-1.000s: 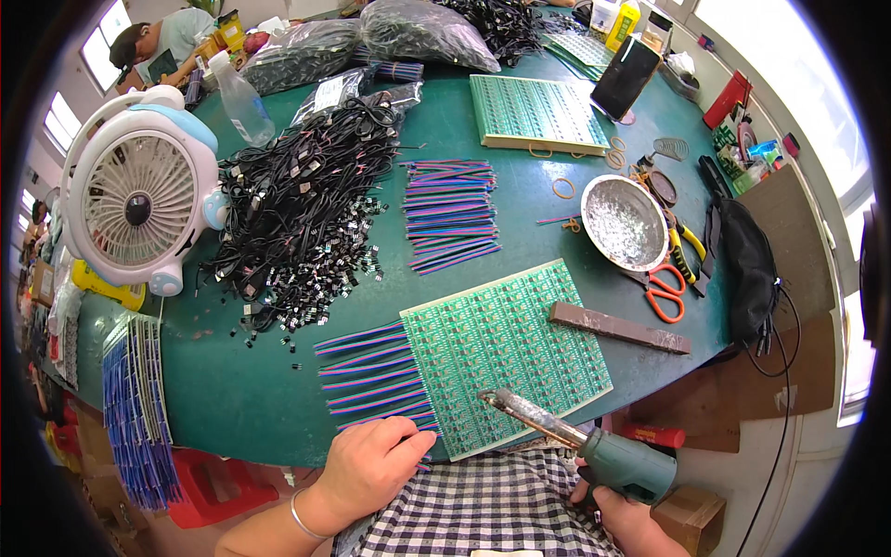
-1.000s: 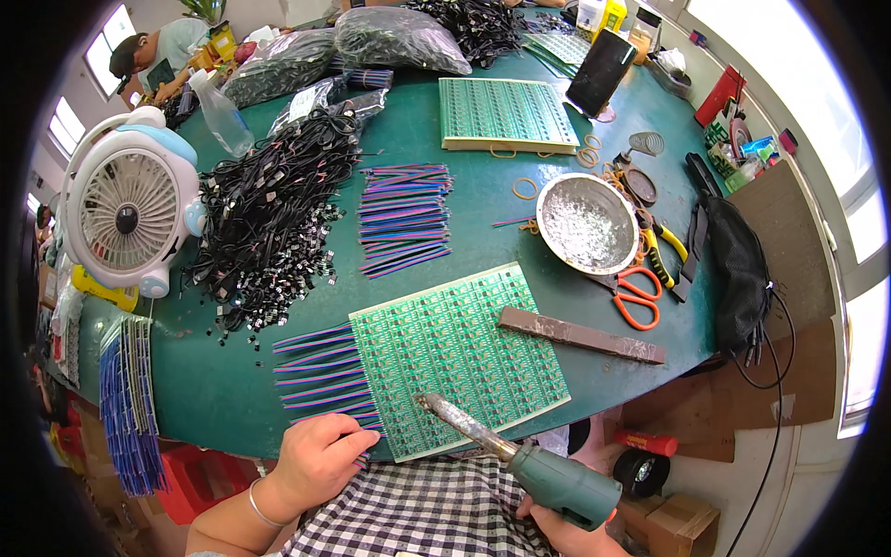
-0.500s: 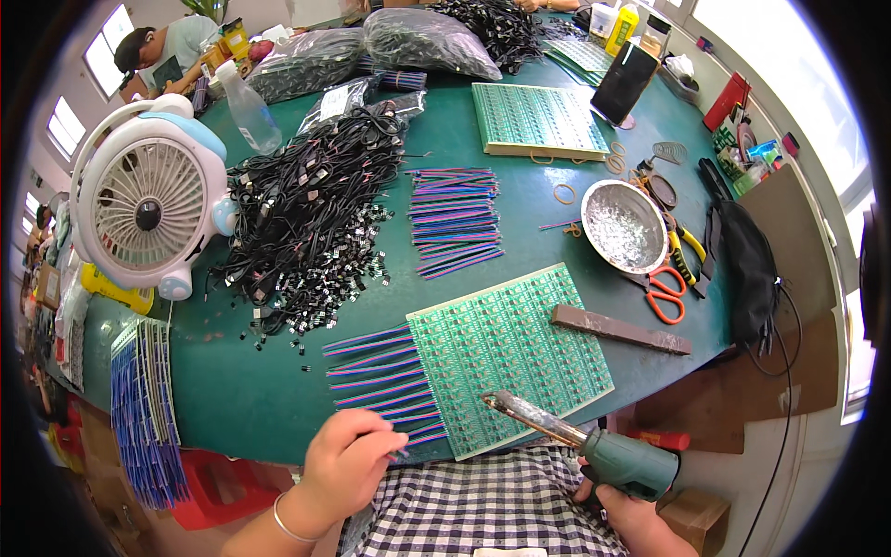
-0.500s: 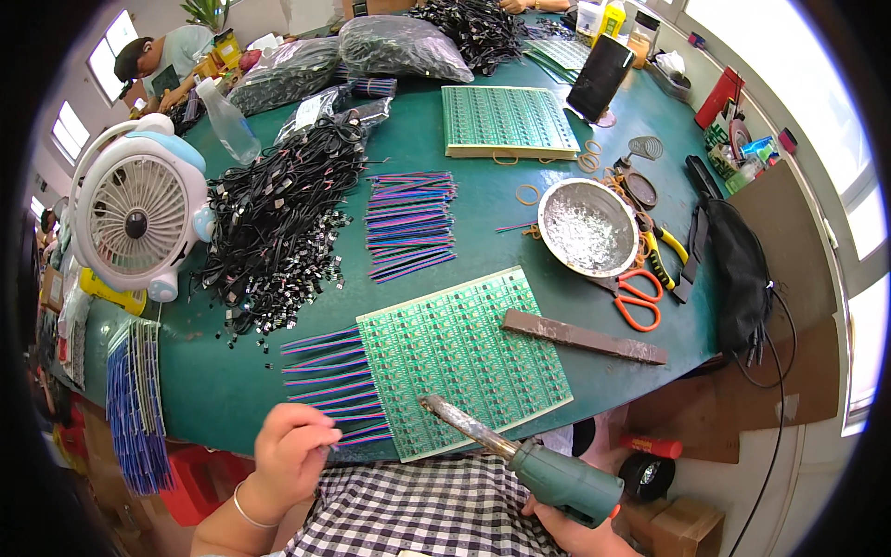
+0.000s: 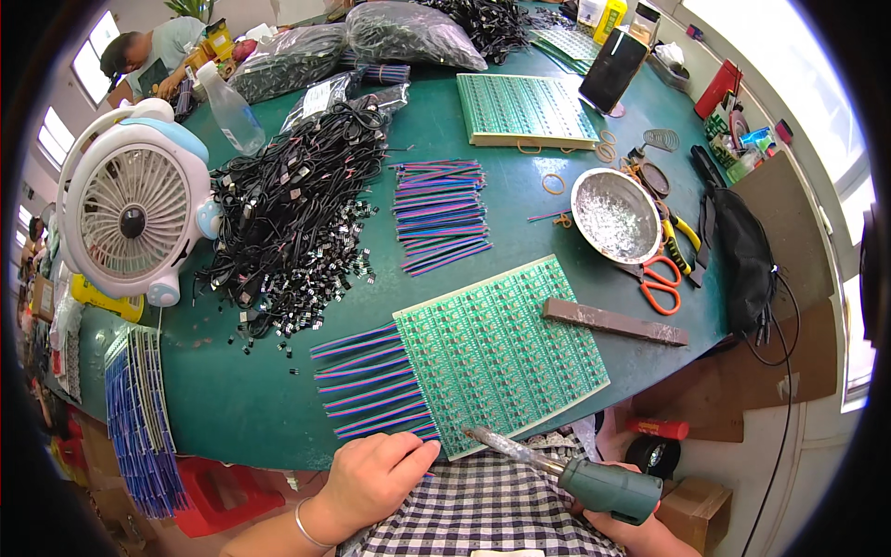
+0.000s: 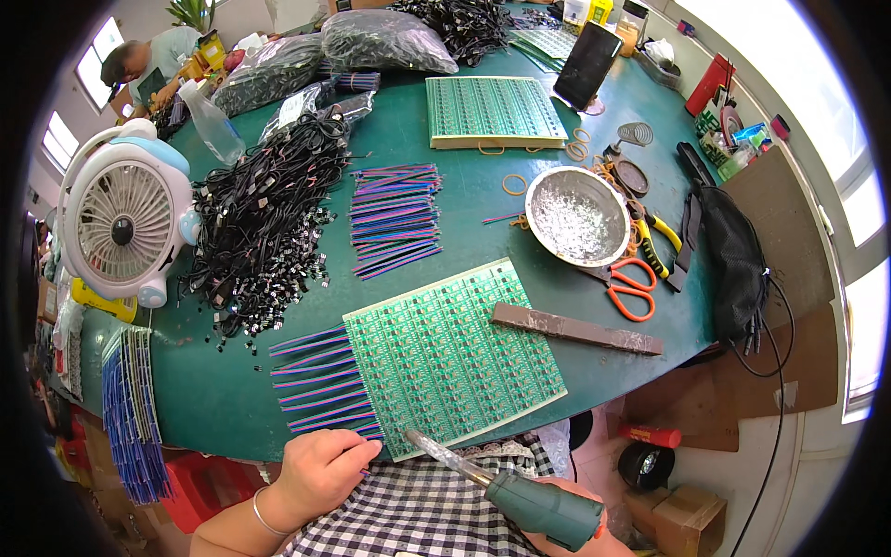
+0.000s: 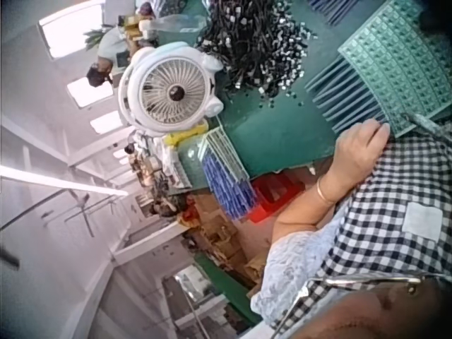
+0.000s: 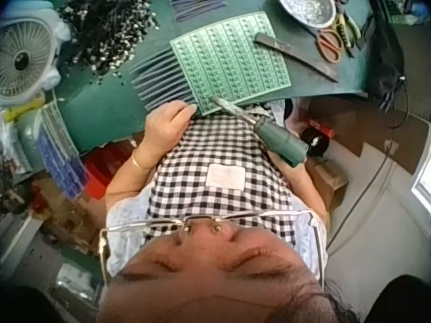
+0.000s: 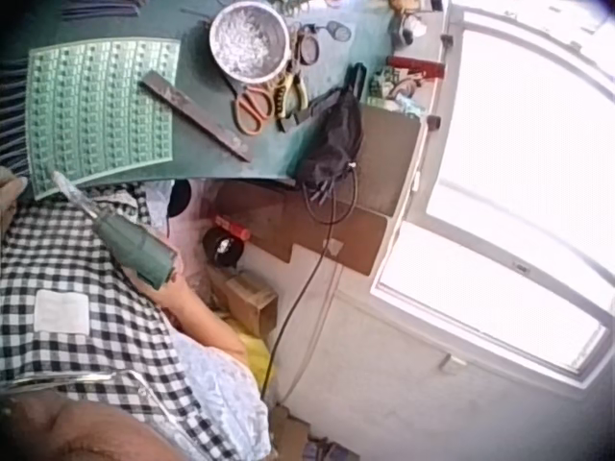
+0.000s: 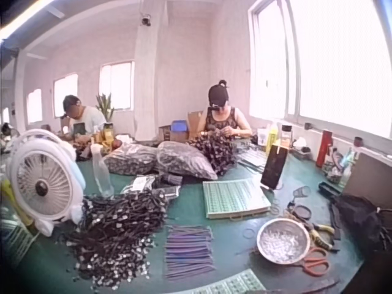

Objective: The person attaches ribbon cables to a circuit board by picking up the cables, aligning them along the board, and soldering them in place with a soldering gun.

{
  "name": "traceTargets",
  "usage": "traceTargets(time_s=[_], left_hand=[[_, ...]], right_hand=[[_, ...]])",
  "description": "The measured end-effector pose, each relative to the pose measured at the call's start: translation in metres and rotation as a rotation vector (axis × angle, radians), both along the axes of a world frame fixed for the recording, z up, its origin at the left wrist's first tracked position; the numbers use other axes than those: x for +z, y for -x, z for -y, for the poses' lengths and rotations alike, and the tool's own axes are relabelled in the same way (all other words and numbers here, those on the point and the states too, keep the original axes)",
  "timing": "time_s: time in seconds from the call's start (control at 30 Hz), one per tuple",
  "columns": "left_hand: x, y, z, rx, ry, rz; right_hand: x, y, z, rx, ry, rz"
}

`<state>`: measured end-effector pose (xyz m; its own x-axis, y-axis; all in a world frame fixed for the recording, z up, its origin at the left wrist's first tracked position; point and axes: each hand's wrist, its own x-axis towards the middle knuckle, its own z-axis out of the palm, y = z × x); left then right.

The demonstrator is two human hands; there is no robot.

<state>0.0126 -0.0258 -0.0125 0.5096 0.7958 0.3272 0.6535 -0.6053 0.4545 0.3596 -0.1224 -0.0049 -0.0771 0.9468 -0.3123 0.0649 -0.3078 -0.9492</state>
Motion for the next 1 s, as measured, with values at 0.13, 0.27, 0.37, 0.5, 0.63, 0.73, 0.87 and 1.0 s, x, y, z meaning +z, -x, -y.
traceTargets(time_s=[0.13,0.27,0.37,0.5,0.63,0.73,0.87,1.0], left_hand=[[-0.001,-0.001,-0.001,-0.013,-0.026,-0.027],[-0.004,-0.003,0.0,0.002,-0.028,-0.028],[-0.005,-0.003,0.0,0.01,-0.03,-0.013],[-0.006,-0.002,0.001,0.012,-0.025,-0.004],[-0.006,-0.003,0.0,0.015,-0.013,-0.005],[-0.005,-0.003,-0.001,0.011,-0.008,-0.007],[-0.003,-0.003,-0.002,0.011,-0.001,-0.008],[-0.003,-0.003,-0.002,0.01,0.006,-0.011]], right_hand=[[0.0,-0.001,-0.019,0.374,-0.409,0.494],[0.0,0.008,-0.022,0.33,-0.301,0.405],[0.003,0.011,-0.023,0.341,-0.28,0.405],[0.004,0.012,-0.026,0.43,-0.338,0.519],[0.003,0.012,-0.025,0.386,-0.298,0.425],[0.002,0.009,-0.02,0.377,-0.2,0.415],[-0.001,0.005,-0.016,0.347,-0.292,0.483],[0.001,0.007,-0.016,0.303,-0.367,0.541]])
